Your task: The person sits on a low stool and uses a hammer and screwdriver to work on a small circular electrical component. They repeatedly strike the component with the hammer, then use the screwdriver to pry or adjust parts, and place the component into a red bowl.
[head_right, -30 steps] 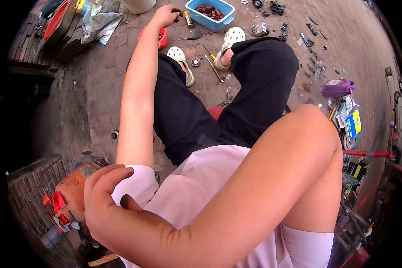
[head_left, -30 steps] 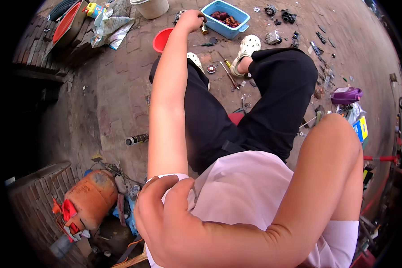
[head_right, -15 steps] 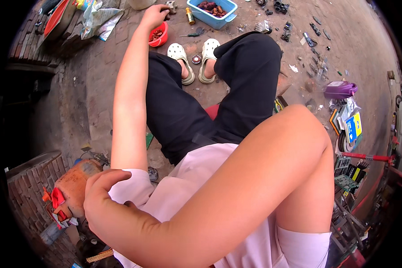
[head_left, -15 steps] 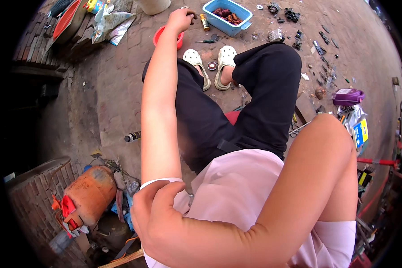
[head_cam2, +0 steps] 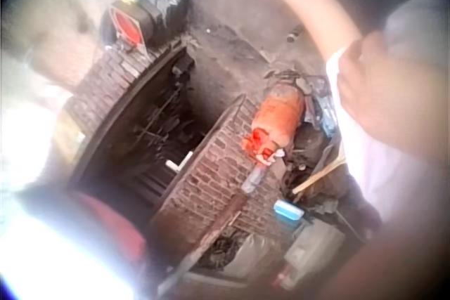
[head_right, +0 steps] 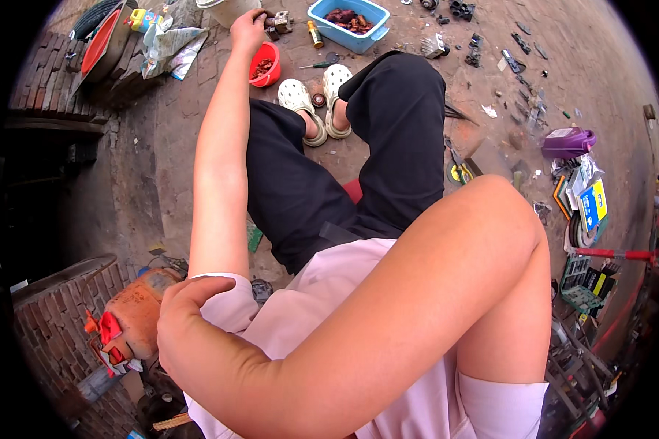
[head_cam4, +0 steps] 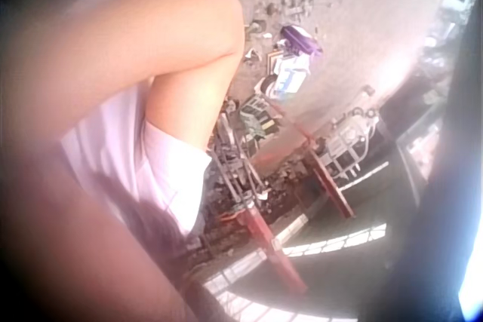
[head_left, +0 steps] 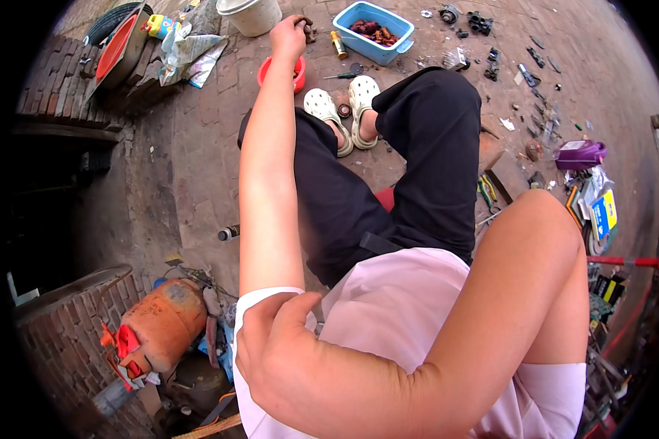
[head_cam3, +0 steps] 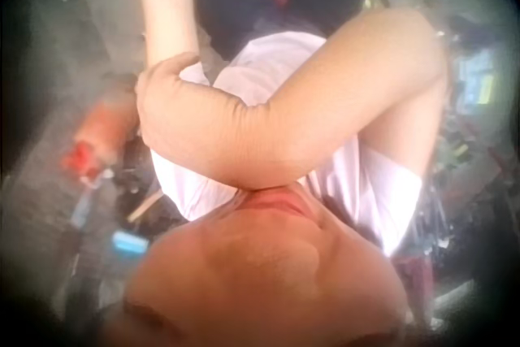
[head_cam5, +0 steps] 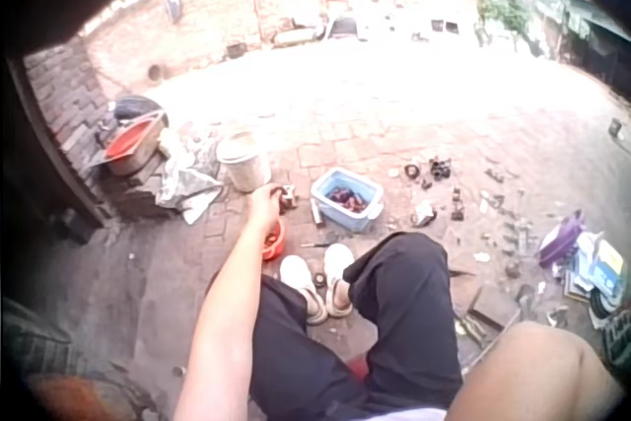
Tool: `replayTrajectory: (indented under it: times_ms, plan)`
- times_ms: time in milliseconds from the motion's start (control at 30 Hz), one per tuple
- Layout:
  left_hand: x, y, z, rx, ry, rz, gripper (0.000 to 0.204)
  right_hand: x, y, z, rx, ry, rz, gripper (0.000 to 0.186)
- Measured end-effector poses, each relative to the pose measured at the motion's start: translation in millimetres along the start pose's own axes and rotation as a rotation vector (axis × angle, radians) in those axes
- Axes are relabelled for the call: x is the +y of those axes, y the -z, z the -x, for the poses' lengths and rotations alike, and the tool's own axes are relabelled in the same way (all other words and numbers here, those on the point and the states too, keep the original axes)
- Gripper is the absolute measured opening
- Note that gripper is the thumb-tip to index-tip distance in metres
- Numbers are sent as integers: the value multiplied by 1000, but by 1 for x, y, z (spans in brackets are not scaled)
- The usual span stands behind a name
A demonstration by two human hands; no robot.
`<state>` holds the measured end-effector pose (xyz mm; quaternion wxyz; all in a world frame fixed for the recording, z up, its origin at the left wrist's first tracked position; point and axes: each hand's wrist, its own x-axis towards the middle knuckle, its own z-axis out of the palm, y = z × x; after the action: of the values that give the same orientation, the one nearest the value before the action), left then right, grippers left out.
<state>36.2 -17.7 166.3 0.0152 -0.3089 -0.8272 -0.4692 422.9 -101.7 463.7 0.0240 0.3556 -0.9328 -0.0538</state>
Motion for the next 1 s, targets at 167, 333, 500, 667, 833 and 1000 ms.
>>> replayTrajectory:
  times_ms: [167, 333, 500, 667, 833, 1000]
  plan:
    - [-33, -11, -18, 83, -37, -76, 17, 11, -6, 1, 7, 21, -34, 25]
    - [-41, -16, -25, 113, -45, -97, 17, 18, -17, -1, 53, -53, -60, 24]
    - [-4, -12, -21, 57, 178, 49, 19, 32, -34, -7, 115, -100, -184, 20]
    - [-2, -20, -19, 205, 21, -197, 18, 40, -32, -7, 117, -126, -307, 19]
    - [-45, -12, -21, 208, 95, 35, 16, 38, -32, -8, 126, -157, -434, 12]
    - [-77, -11, -38, 274, -182, -222, 15, 31, -31, -11, 160, -149, -258, 10]
